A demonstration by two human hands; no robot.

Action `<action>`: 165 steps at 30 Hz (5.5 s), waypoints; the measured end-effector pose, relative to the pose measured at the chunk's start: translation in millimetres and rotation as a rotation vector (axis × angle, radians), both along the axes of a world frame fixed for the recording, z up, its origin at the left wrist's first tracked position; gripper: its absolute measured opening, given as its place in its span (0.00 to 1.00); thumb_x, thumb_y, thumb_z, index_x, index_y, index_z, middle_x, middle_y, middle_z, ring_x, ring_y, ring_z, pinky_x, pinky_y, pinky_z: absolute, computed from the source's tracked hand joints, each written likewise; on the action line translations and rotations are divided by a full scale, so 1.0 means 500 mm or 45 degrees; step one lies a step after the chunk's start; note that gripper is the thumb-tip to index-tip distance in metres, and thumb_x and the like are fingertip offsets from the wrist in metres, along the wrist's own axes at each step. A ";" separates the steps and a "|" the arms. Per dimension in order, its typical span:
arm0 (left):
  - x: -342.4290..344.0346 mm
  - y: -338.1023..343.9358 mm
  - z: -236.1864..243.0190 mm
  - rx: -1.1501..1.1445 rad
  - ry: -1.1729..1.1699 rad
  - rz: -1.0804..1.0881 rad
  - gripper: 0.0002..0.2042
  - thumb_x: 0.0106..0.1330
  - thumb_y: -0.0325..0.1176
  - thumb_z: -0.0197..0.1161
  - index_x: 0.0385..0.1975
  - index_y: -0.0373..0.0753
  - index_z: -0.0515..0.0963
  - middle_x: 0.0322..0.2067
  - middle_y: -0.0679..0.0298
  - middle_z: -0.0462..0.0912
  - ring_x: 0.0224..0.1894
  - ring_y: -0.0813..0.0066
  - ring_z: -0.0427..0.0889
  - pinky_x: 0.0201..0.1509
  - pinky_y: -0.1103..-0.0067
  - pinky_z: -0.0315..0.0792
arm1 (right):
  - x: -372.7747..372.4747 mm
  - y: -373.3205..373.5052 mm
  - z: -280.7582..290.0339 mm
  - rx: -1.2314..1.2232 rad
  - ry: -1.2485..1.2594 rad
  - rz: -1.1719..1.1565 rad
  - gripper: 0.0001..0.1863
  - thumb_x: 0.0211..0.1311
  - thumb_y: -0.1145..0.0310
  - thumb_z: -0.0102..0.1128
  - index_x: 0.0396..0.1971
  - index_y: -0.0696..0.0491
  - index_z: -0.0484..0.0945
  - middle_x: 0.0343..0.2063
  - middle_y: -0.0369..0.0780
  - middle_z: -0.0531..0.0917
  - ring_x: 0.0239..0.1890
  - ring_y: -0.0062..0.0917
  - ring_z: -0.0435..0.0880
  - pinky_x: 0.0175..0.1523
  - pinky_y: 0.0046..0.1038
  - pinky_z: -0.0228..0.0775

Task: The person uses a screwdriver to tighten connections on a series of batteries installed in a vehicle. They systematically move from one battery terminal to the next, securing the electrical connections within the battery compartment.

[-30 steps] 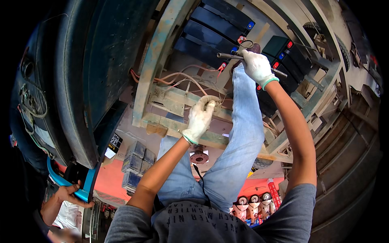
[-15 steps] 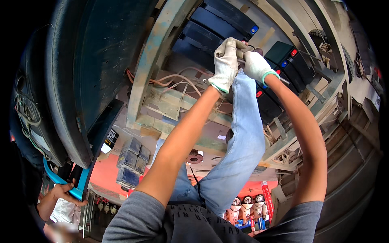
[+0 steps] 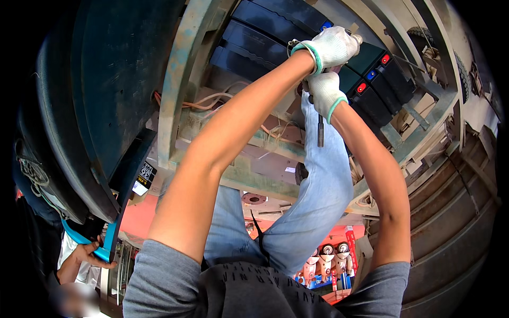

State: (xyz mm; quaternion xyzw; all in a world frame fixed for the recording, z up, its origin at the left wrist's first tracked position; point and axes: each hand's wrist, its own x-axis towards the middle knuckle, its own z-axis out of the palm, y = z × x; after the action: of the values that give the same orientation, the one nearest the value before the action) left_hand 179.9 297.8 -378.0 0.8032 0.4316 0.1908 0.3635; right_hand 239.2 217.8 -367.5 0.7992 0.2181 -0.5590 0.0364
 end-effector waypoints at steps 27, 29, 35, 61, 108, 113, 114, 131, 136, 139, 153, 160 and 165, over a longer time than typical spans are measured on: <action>-0.038 -0.222 0.053 -0.905 -1.051 1.941 0.10 0.67 0.38 0.52 0.34 0.38 0.73 0.20 0.70 0.74 0.16 0.88 0.67 0.16 0.88 0.64 | 0.048 0.082 0.033 0.095 0.454 1.016 0.01 0.53 0.78 0.53 0.24 0.58 0.73 0.15 0.34 0.69 0.13 0.17 0.66 0.17 0.21 0.58; -0.004 -0.326 -0.024 -1.542 -0.937 1.821 0.09 0.66 0.33 0.52 0.39 0.35 0.73 0.24 0.67 0.77 0.19 0.84 0.73 0.20 0.87 0.70 | 0.048 0.080 0.042 0.159 0.406 1.268 0.03 0.50 0.82 0.54 0.26 0.60 0.74 0.16 0.34 0.68 0.14 0.15 0.67 0.18 0.19 0.60; 0.153 -0.393 -0.331 -1.342 -1.703 1.761 0.08 0.65 0.35 0.49 0.35 0.41 0.73 0.34 0.65 0.77 0.33 0.77 0.77 0.34 0.78 0.73 | 0.028 0.071 0.053 0.254 0.373 1.750 0.03 0.55 0.79 0.51 0.24 0.58 0.73 0.16 0.32 0.66 0.14 0.13 0.63 0.17 0.19 0.58; 0.055 -0.333 -0.215 -1.831 -1.368 1.566 0.10 0.65 0.38 0.51 0.35 0.38 0.75 0.29 0.65 0.78 0.33 0.77 0.79 0.35 0.80 0.73 | 0.012 0.037 0.009 -0.021 0.285 0.354 0.06 0.58 0.73 0.53 0.24 0.58 0.74 0.13 0.33 0.68 0.11 0.14 0.63 0.15 0.20 0.54; 0.013 -0.329 0.114 -2.434 -1.992 1.350 0.20 0.68 0.56 0.46 0.26 0.45 0.68 0.11 0.76 0.57 0.09 0.86 0.49 0.14 0.84 0.45 | -0.007 0.086 0.051 0.624 -0.255 3.260 0.10 0.47 0.70 0.58 0.31 0.54 0.80 0.24 0.38 0.83 0.28 0.31 0.83 0.33 0.30 0.71; -0.003 -0.339 0.122 -2.276 -2.208 1.350 0.13 0.70 0.46 0.49 0.32 0.43 0.67 0.15 0.74 0.60 0.11 0.89 0.51 0.14 0.86 0.48 | -0.021 0.100 0.053 0.452 -0.133 3.181 0.05 0.46 0.69 0.58 0.23 0.52 0.81 0.20 0.40 0.82 0.28 0.31 0.84 0.31 0.32 0.73; -0.004 -0.339 0.122 -2.239 -2.268 1.327 0.13 0.70 0.46 0.48 0.32 0.43 0.67 0.16 0.74 0.60 0.12 0.89 0.52 0.14 0.86 0.49 | -0.022 0.099 0.054 0.427 -0.169 3.164 0.05 0.46 0.69 0.57 0.23 0.52 0.80 0.20 0.40 0.82 0.27 0.32 0.84 0.31 0.32 0.73; -0.073 -0.287 0.145 -2.431 -1.453 1.195 0.12 0.73 0.43 0.41 0.32 0.43 0.66 0.16 0.75 0.58 0.11 0.88 0.53 0.12 0.85 0.51 | -0.011 0.073 0.057 0.515 -0.306 2.857 0.05 0.51 0.67 0.53 0.26 0.51 0.76 0.16 0.40 0.80 0.22 0.34 0.83 0.26 0.35 0.72; -0.081 -0.274 0.156 -2.445 -1.387 1.269 0.13 0.73 0.44 0.42 0.31 0.43 0.65 0.15 0.75 0.57 0.11 0.88 0.52 0.12 0.85 0.51 | -0.011 0.073 0.055 0.659 -0.334 2.801 0.06 0.53 0.67 0.52 0.25 0.52 0.77 0.16 0.40 0.80 0.21 0.34 0.82 0.24 0.35 0.72; -0.082 -0.271 0.158 -2.480 -1.370 1.231 0.13 0.73 0.44 0.42 0.31 0.43 0.66 0.15 0.75 0.57 0.11 0.88 0.52 0.12 0.85 0.51 | -0.003 0.072 0.060 0.698 -0.273 2.792 0.08 0.55 0.67 0.50 0.25 0.53 0.77 0.15 0.40 0.80 0.20 0.34 0.82 0.22 0.35 0.72; -0.101 -0.267 0.154 -2.468 -1.402 1.144 0.13 0.73 0.42 0.40 0.31 0.41 0.66 0.16 0.74 0.59 0.12 0.88 0.53 0.14 0.86 0.53 | -0.004 0.068 0.058 0.782 -0.335 2.701 0.09 0.55 0.66 0.51 0.22 0.51 0.78 0.14 0.39 0.80 0.21 0.33 0.82 0.26 0.34 0.72; -0.079 -0.341 0.148 -2.037 -1.140 1.072 0.16 0.70 0.44 0.48 0.48 0.38 0.69 0.27 0.67 0.72 0.19 0.84 0.68 0.23 0.84 0.68 | 0.021 0.061 0.079 0.904 -0.171 2.742 0.07 0.54 0.68 0.52 0.22 0.52 0.77 0.15 0.40 0.79 0.22 0.33 0.82 0.28 0.34 0.71; -0.067 -0.450 0.156 -1.882 -0.844 0.844 0.15 0.69 0.35 0.48 0.53 0.41 0.67 0.30 0.67 0.75 0.27 0.81 0.74 0.32 0.81 0.73 | 0.058 0.012 0.107 0.845 -0.338 2.672 0.07 0.54 0.69 0.51 0.21 0.49 0.77 0.14 0.40 0.78 0.21 0.33 0.81 0.25 0.35 0.70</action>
State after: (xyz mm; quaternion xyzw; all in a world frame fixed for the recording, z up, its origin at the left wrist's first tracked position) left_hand 146.2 72.8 -299.9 0.0981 0.5280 0.1817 0.8238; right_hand 268.2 223.8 -314.2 0.2413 0.9202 -0.0744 0.2991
